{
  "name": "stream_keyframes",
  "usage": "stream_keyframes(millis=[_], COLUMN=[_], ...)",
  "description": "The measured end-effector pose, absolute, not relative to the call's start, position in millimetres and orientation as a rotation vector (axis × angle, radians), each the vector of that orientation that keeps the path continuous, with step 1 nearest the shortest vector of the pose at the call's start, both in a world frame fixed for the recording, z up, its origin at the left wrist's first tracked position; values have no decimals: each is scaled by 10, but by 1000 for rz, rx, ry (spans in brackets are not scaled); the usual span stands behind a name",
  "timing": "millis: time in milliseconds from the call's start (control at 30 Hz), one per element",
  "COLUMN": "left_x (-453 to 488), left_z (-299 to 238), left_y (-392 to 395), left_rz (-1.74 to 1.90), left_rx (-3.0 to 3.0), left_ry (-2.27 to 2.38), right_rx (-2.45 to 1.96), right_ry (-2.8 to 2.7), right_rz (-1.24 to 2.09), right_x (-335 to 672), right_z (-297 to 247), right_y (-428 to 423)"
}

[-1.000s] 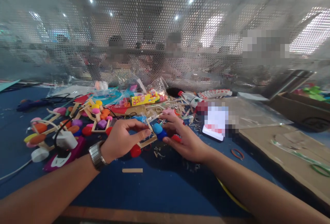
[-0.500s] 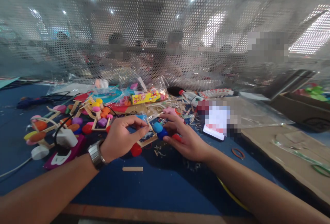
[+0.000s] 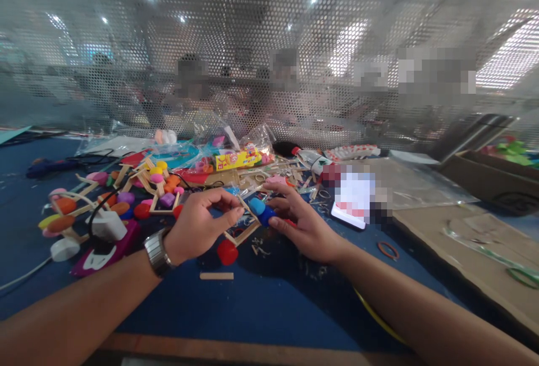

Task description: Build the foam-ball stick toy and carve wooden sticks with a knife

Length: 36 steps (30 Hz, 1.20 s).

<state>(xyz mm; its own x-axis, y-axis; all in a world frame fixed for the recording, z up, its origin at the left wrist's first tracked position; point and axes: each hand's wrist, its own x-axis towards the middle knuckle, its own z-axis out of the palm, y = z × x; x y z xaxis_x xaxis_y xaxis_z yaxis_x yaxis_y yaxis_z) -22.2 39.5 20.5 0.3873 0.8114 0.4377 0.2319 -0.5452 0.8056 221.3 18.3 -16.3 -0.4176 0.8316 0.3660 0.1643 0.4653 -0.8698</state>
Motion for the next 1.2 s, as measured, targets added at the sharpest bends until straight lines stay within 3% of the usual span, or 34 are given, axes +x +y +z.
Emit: stream_keyframes(millis=[200, 633, 1200], left_x=[-210, -184, -228], left_z=[214, 119, 54], left_y=[384, 509, 558], left_rz=[1096, 1283, 1222], left_rx=[1953, 1297, 1631], left_ry=[925, 787, 1054], right_rx=[-834, -795, -773], right_ry=[-1773, -1738, -1331], right_rz=[1034, 1072, 1029], right_x=[2226, 2220, 2234], right_z=[-173, -169, -201], right_y=[200, 205, 339])
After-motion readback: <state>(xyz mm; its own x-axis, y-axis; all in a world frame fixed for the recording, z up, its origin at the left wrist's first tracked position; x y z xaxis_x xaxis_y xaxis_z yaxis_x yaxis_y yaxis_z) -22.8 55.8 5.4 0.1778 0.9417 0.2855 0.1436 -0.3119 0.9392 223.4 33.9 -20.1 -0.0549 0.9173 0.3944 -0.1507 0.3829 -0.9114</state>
